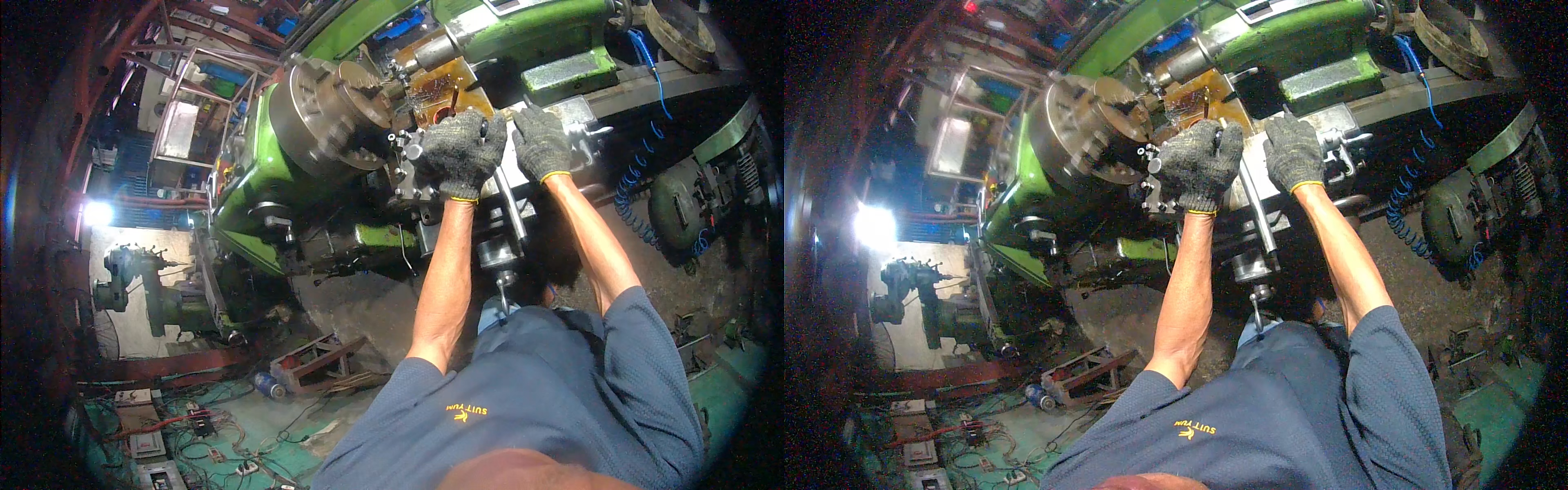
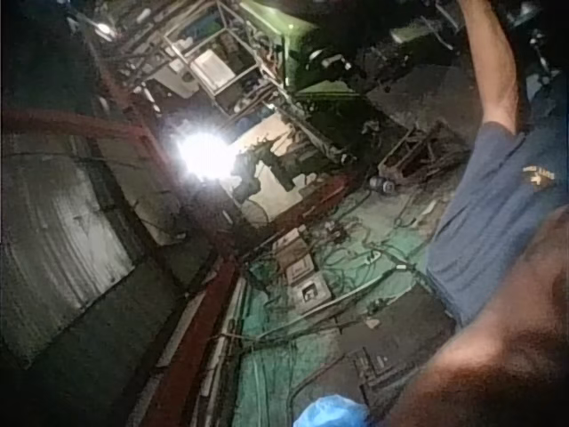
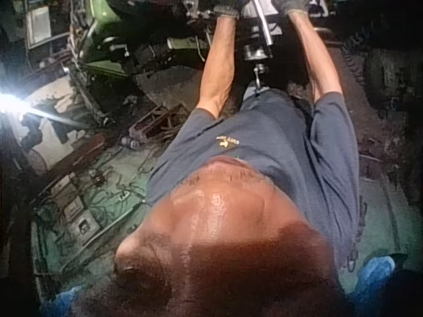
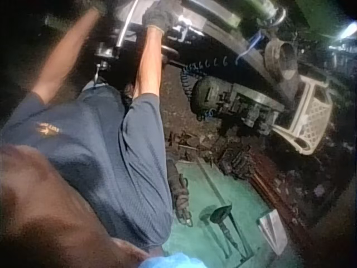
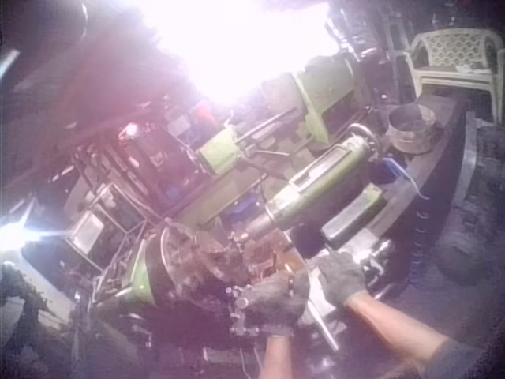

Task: The person operates a green industrial lathe, using both hands to manipulate the control levers and knobs on the machine's carriage. They adjust the tool position and machine settings while a cylindrical metal workpiece rotates in the chuck.

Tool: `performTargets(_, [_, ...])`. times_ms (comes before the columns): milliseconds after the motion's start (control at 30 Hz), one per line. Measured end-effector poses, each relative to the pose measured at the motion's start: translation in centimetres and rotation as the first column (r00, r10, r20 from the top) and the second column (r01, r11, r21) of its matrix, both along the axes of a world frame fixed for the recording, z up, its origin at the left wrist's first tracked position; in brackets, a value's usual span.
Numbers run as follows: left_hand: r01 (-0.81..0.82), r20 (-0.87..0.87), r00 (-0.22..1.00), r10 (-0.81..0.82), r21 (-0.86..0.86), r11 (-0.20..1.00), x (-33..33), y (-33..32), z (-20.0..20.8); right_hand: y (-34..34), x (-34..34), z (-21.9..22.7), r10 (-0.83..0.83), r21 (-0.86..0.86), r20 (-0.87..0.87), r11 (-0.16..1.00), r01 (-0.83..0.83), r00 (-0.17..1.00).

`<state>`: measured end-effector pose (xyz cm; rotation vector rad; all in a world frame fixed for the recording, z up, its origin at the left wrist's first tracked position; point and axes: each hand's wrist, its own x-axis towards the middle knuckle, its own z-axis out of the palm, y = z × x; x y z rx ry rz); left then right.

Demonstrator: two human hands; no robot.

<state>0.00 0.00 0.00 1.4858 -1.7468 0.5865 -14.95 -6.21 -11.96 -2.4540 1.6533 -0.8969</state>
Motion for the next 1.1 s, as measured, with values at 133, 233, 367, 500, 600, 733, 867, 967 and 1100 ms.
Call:
performTargets(133, [0.015,0.018,1.0,-0.014,-0.03,0.999,0.05,0.01,-0.04,0.1,-0.06,-0.22,0.01,-0.023,0.033,1.0,-0.009,0.999])
performTargets(233, [0.014,0.005,1.0,-0.014,-0.008,1.0,0.14,-0.01,-0.32,0.13,-0.03,-0.2,0.013,-0.016,0.029,1.0,-0.012,0.999])
performTargets(367, [0.017,0.004,1.0,-0.017,-0.02,1.0,0.13,-0.12,-0.38,-0.1,0.04,-0.43,0.006,-0.039,0.011,0.999,-0.006,1.0])
performTargets(500, [0.021,0.019,1.0,-0.02,-0.035,0.999,0.04,-0.15,0.03,-0.11,0.0,-0.43,0.013,-0.068,0.038,0.998,-0.01,0.999])
performTargets(600, [0.026,0.005,1.0,-0.026,-0.025,0.999,0.08,-0.12,-0.06,0.04,-0.02,-0.4,0.015,-0.074,0.052,0.997,-0.011,0.999])
performTargets(733, [0.044,-0.008,0.999,-0.044,-0.014,0.999,-0.01,0.08,0.29,-0.1,-0.07,-0.61,0.022,-0.082,0.047,0.996,-0.018,0.999])
performTargets(867, [0.006,0.019,1.0,-0.006,-0.014,1.0,0.04,-0.03,0.03,-0.27,0.08,-0.88,0.017,-0.073,0.039,0.997,-0.014,0.999])
performTargets(967, [0.018,0.013,1.0,-0.018,-0.025,1.0,0.07,-0.08,-0.01,0.0,-0.01,-0.18,0.009,-0.051,0.028,0.999,-0.008,1.0])
performTargets(1100, [0.035,0.007,0.999,-0.035,-0.036,0.999,0.11,-0.13,-0.09,0.07,-0.05,-0.3,0.012,-0.063,0.017,0.998,-0.011,1.0])
